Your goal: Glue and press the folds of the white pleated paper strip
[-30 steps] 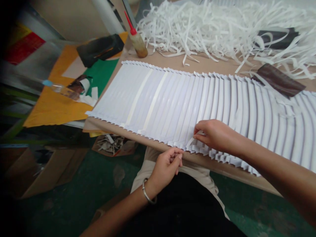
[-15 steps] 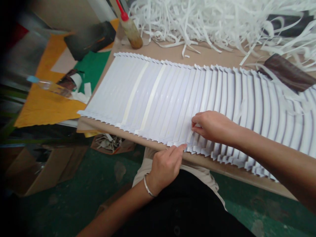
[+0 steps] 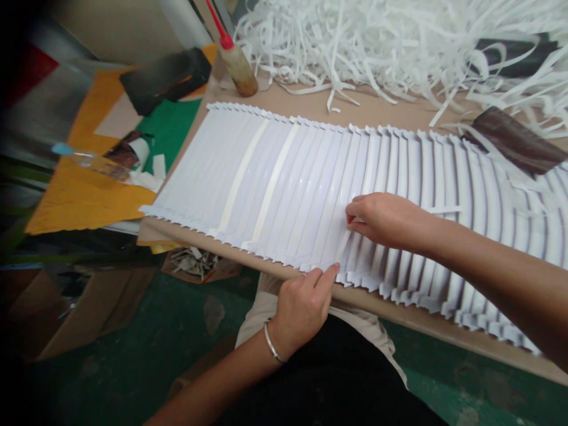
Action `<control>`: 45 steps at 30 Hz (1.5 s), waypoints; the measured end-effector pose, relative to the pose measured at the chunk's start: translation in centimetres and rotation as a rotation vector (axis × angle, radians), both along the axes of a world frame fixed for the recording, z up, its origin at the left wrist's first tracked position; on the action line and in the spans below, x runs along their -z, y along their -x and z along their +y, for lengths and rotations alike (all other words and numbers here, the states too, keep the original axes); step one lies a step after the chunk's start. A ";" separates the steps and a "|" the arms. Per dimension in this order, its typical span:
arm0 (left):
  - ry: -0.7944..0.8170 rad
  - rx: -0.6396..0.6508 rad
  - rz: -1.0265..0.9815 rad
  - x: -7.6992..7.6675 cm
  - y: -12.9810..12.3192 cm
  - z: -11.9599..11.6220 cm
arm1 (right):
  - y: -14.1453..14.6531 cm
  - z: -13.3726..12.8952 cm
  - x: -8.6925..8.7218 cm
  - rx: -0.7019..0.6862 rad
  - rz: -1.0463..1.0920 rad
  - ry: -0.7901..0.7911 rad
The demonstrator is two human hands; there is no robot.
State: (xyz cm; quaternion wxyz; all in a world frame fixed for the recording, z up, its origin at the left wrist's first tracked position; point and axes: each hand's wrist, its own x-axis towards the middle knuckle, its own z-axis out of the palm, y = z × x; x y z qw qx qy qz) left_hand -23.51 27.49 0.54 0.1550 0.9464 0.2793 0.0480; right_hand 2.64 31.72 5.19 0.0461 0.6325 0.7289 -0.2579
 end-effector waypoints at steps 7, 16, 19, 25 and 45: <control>-0.001 -0.027 -0.021 0.0 -0.1 0.0 | -4.3 4.0 -0.2 0.036 -0.046 -0.072; 0.004 -0.023 -0.027 0.0 0.0 0.1 | -3.8 5.0 0.4 0.039 -0.110 -0.041; 0.007 -0.026 -0.037 0.0 0.0 0.0 | -3.8 5.0 0.4 0.050 -0.110 -0.038; 0.018 -0.023 -0.039 0.1 0.1 -0.1 | -4.0 5.2 0.7 0.025 -0.134 -0.091; -0.026 -0.037 -0.117 0.5 0.1 0.1 | -11.8 11.3 3.1 0.248 -0.056 -0.259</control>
